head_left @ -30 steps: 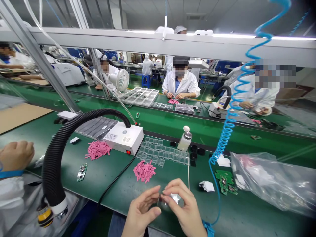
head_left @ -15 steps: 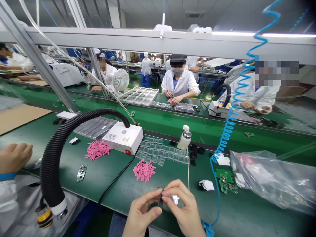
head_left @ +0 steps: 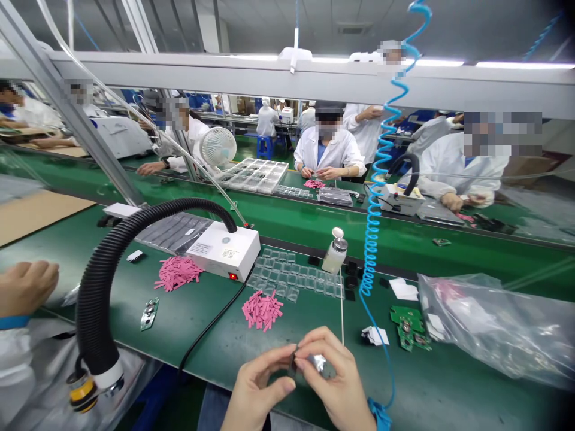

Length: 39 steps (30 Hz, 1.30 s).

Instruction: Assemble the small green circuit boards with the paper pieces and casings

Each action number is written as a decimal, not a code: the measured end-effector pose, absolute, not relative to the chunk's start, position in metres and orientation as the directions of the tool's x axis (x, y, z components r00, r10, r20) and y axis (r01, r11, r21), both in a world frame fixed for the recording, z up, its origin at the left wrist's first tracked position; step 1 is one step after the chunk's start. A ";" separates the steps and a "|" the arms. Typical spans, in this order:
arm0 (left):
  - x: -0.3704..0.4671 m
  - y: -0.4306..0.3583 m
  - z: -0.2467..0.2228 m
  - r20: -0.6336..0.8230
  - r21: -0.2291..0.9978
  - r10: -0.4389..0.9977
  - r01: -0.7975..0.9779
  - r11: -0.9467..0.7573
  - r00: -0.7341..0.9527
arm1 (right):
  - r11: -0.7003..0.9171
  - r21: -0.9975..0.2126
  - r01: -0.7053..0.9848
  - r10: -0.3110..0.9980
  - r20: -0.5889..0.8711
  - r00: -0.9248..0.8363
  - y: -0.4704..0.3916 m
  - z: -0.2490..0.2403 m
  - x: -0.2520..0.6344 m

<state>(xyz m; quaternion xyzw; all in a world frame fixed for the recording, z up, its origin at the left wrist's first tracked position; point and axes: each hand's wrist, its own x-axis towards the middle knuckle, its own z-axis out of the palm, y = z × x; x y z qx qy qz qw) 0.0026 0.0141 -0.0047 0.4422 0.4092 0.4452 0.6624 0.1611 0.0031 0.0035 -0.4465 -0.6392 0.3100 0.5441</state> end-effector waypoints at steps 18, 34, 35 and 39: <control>0.012 0.016 -0.024 -0.363 0.555 0.886 -0.698 0.453 0.287 | 0.252 -0.919 0.303 0.951 0.294 0.100 0.007 -0.026 0.168; -0.005 0.014 -0.021 -0.341 0.419 0.897 -0.809 0.413 0.281 | 0.149 -0.517 0.843 0.978 0.202 -0.049 0.085 -0.056 0.173; -0.007 0.013 -0.018 -0.326 0.417 0.899 -0.809 0.415 0.293 | 0.150 -0.499 0.853 0.978 0.201 -0.054 0.092 -0.055 0.171; -0.014 0.009 -0.003 -0.261 0.443 0.911 -0.799 0.406 0.318 | 0.148 -0.436 0.888 0.980 0.185 -0.073 0.108 -0.057 0.164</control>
